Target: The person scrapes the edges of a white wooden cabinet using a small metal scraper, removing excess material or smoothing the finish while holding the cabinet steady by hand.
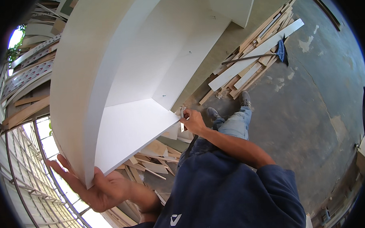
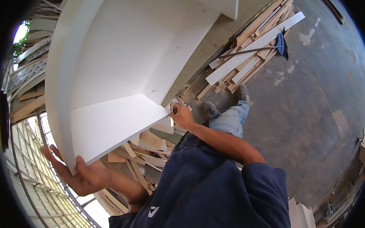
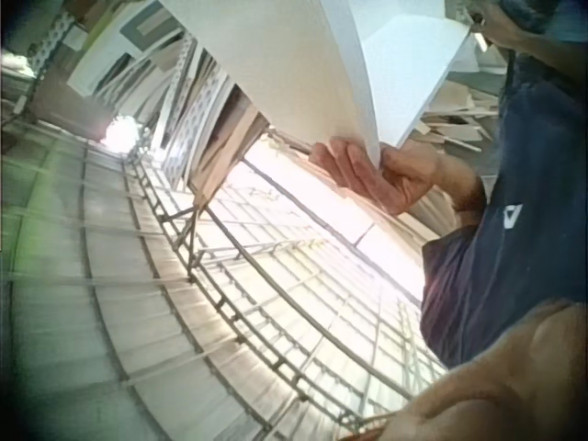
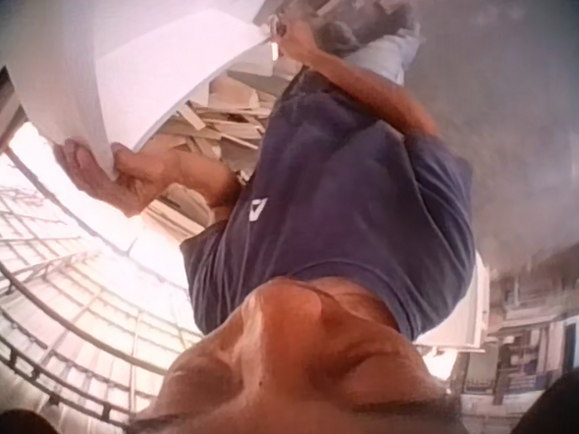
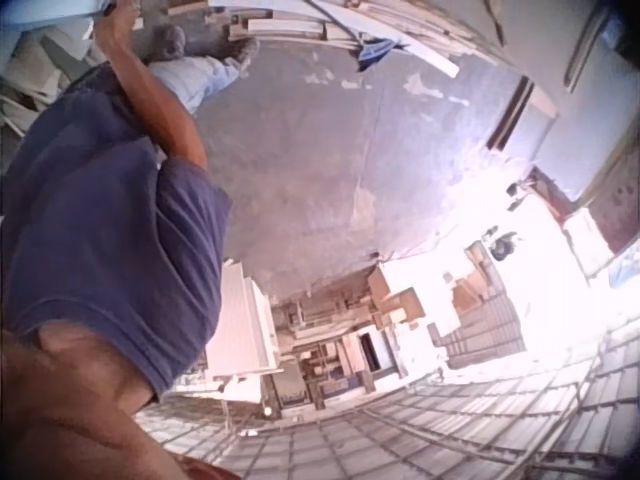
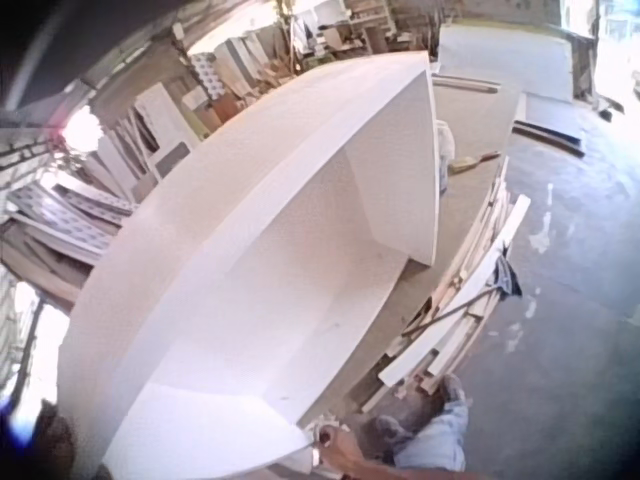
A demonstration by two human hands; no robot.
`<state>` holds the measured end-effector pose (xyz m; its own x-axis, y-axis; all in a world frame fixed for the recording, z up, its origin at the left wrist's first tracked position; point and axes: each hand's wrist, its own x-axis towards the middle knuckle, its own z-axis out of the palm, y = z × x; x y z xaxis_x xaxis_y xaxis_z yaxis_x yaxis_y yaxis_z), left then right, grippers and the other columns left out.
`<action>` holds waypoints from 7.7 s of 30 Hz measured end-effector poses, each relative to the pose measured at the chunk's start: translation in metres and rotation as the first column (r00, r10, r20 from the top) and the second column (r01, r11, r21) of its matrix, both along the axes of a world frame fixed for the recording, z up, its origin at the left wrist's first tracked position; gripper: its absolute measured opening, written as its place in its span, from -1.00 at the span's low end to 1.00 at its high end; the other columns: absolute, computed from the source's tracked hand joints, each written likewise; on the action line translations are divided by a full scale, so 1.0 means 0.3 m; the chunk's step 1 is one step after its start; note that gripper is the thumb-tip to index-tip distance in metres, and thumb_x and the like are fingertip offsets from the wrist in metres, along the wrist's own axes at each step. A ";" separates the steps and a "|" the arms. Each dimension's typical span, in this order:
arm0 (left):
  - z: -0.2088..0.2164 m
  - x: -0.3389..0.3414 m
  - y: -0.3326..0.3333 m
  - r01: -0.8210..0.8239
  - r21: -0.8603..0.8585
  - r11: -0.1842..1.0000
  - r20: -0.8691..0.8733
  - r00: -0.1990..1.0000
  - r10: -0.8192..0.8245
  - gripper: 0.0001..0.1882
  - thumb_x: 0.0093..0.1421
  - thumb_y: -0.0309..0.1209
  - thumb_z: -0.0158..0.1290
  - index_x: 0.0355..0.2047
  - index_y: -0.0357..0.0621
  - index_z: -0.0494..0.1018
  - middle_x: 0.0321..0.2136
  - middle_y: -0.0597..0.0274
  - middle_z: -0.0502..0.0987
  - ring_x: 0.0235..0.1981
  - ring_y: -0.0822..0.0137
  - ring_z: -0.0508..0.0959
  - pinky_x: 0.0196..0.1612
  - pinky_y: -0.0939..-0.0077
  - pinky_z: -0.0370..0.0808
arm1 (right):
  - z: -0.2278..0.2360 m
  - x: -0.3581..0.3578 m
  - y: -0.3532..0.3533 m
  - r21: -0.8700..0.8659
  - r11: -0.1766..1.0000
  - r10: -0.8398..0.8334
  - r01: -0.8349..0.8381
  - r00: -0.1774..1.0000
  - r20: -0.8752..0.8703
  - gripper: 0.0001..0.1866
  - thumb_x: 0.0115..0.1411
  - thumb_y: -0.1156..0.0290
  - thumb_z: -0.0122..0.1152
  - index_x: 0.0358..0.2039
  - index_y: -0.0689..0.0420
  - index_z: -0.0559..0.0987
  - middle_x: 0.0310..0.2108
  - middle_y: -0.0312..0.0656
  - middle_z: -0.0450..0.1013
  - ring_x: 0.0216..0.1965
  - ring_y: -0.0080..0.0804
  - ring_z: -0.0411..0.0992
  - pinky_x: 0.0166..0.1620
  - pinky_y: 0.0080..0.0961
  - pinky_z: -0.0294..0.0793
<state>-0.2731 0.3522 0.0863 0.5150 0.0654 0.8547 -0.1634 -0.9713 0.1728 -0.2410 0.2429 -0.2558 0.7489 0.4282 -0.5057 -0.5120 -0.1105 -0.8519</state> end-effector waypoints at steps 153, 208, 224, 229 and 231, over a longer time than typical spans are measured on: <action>-1.153 -0.291 0.053 -0.391 -0.339 0.856 -0.710 0.703 0.040 -0.49 0.17 -0.46 0.21 0.10 -0.49 0.43 0.01 -0.30 0.55 0.02 -0.24 0.56 0.17 0.06 0.46 | -0.095 0.031 -0.136 -0.185 0.982 0.097 -0.042 0.949 0.301 -0.79 0.02 0.41 0.35 -0.35 0.28 0.67 -0.46 0.05 0.61 -0.43 -0.04 0.62 -0.28 -0.23 0.58; -1.024 -0.226 0.006 -0.399 -0.652 0.645 -0.660 0.718 -0.223 -0.56 0.15 -0.55 0.13 0.02 -0.58 0.47 -0.08 -0.20 0.62 -0.01 0.04 0.64 0.08 0.24 0.54 | 0.050 0.037 -0.057 -0.101 0.981 0.193 -0.166 0.763 0.617 -0.82 0.17 0.55 0.27 -0.21 0.31 0.65 -0.30 -0.01 0.60 -0.31 -0.07 0.59 -0.23 -0.29 0.56; -0.112 0.029 0.036 0.103 -0.065 0.993 0.399 0.915 -0.069 -0.34 0.09 -0.53 0.23 0.23 -0.39 0.32 0.25 -0.48 0.31 0.34 -0.32 0.28 0.35 -0.16 0.25 | -0.018 0.021 -0.066 -0.184 0.981 0.055 0.055 0.838 0.544 -0.68 0.30 0.38 0.19 0.02 0.17 0.68 -0.35 -0.11 0.63 -0.43 -0.41 0.51 -0.30 -0.47 0.50; -0.062 0.001 0.138 0.193 0.143 0.971 0.097 0.973 -0.207 -0.38 0.15 -0.32 0.24 0.22 -0.18 0.44 0.20 -0.39 0.44 0.36 -0.47 0.26 0.37 -0.39 0.10 | 0.096 0.003 -0.036 0.298 0.950 -0.047 0.091 0.987 -0.150 -0.64 0.37 0.42 0.13 0.11 0.26 0.64 -0.38 -0.29 0.51 -0.48 -0.59 0.36 -0.38 -0.58 0.39; -0.095 0.024 0.139 0.241 0.057 0.969 0.148 0.958 -0.247 -0.38 0.15 -0.28 0.25 0.23 -0.17 0.45 0.18 -0.35 0.48 0.35 -0.44 0.28 0.36 -0.36 0.14 | 0.167 -0.006 -0.038 0.317 0.939 -0.062 0.131 0.974 -0.218 -0.64 0.38 0.43 0.12 0.12 0.28 0.62 -0.36 -0.29 0.52 -0.48 -0.61 0.35 -0.39 -0.60 0.37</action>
<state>-0.2659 0.3939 0.0577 0.3747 -0.0805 0.9237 -0.4177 -0.9041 0.0907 -0.2427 0.2315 -0.2056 0.6920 0.5261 -0.4943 -0.6707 0.2152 -0.7099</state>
